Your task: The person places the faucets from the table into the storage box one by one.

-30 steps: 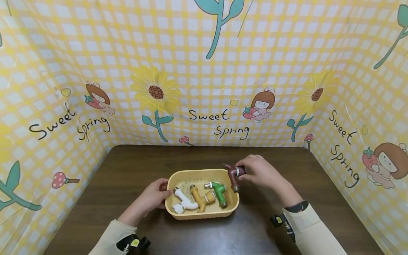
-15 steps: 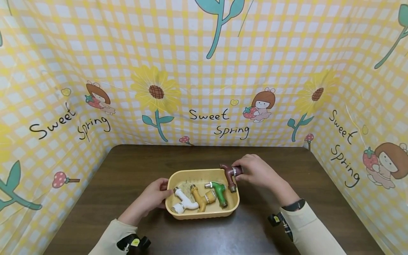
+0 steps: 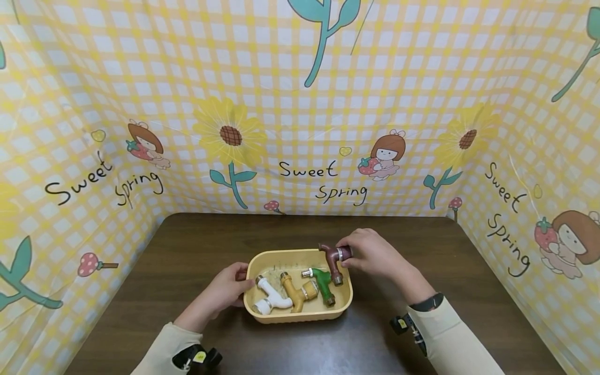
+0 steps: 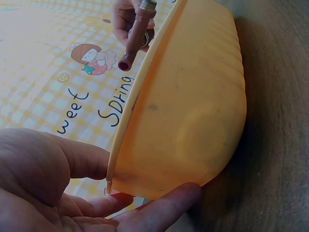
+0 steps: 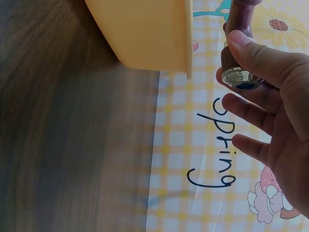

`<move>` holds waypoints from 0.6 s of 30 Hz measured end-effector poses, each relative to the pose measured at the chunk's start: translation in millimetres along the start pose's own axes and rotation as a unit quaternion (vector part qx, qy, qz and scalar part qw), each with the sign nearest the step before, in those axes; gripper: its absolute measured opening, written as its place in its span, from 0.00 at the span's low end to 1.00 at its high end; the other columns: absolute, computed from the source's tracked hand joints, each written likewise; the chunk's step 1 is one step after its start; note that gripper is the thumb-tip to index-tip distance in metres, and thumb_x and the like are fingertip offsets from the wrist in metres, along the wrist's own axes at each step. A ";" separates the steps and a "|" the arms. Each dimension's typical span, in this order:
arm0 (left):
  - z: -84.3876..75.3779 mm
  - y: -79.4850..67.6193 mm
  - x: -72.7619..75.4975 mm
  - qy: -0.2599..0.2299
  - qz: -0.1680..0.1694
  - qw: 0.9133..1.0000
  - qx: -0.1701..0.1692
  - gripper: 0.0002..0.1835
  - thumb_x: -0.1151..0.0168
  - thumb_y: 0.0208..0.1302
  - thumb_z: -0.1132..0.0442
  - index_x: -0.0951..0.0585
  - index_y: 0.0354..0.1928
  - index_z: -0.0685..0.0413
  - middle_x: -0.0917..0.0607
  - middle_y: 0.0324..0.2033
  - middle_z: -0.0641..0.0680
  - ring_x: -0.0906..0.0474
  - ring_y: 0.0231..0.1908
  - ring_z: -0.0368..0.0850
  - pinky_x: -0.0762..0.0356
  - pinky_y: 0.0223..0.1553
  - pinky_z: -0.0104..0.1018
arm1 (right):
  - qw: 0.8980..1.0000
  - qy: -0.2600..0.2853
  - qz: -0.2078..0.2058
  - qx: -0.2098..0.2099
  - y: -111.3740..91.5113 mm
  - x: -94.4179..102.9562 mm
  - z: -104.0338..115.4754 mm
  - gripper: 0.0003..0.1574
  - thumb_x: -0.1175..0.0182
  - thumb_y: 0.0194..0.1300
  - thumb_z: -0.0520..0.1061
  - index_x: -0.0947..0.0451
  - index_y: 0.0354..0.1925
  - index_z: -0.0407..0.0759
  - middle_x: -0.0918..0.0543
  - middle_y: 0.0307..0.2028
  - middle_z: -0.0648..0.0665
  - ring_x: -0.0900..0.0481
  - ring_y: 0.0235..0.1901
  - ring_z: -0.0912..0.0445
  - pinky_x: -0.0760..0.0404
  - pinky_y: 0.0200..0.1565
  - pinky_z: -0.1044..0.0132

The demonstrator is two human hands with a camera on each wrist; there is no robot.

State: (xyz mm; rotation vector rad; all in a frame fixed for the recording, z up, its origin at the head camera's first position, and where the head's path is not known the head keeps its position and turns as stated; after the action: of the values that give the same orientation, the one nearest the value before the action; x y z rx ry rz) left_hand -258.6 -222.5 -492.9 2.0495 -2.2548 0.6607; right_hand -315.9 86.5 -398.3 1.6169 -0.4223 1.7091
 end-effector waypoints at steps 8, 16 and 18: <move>-0.1 0.2 -0.7 -0.004 0.000 1.000 -0.002 0.24 0.43 0.67 0.68 0.33 0.63 0.64 0.24 0.53 0.67 0.17 0.41 0.53 0.14 0.31 0.46 | 1.000 0.002 0.004 0.004 2.1 -3.9 3.4 0.22 0.30 0.55 0.60 0.18 0.47 0.58 0.18 0.39 0.62 0.26 0.43 0.64 0.29 0.56 0.59; -1.3 -0.2 -0.9 -0.009 0.001 1.000 -0.004 0.23 0.43 0.66 0.69 0.33 0.63 0.64 0.24 0.53 0.67 0.17 0.41 0.54 0.14 0.31 0.46 | 1.000 0.006 0.005 0.007 3.1 -7.8 6.4 0.22 0.30 0.55 0.60 0.18 0.47 0.57 0.18 0.39 0.62 0.26 0.43 0.63 0.29 0.56 0.60; -1.7 -0.3 -0.8 -0.008 0.000 1.000 -0.005 0.23 0.43 0.66 0.69 0.33 0.62 0.64 0.24 0.52 0.67 0.17 0.41 0.54 0.14 0.31 0.46 | 1.000 0.008 0.005 0.009 3.8 -7.8 7.7 0.22 0.30 0.55 0.60 0.18 0.47 0.57 0.18 0.39 0.62 0.26 0.43 0.63 0.29 0.55 0.60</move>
State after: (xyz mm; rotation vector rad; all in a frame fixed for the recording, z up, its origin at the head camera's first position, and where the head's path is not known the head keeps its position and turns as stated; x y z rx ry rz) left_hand -258.7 -221.1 -491.5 2.0572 -2.2627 0.6351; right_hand -313.6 76.4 -403.7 1.6146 -0.4086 1.7370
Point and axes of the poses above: each hand's wrist, its own y-axis towards the middle knuckle, its own x-axis out of the back of the hand, z = x × y, the point moved 8 cm from there along y, towards the middle knuckle
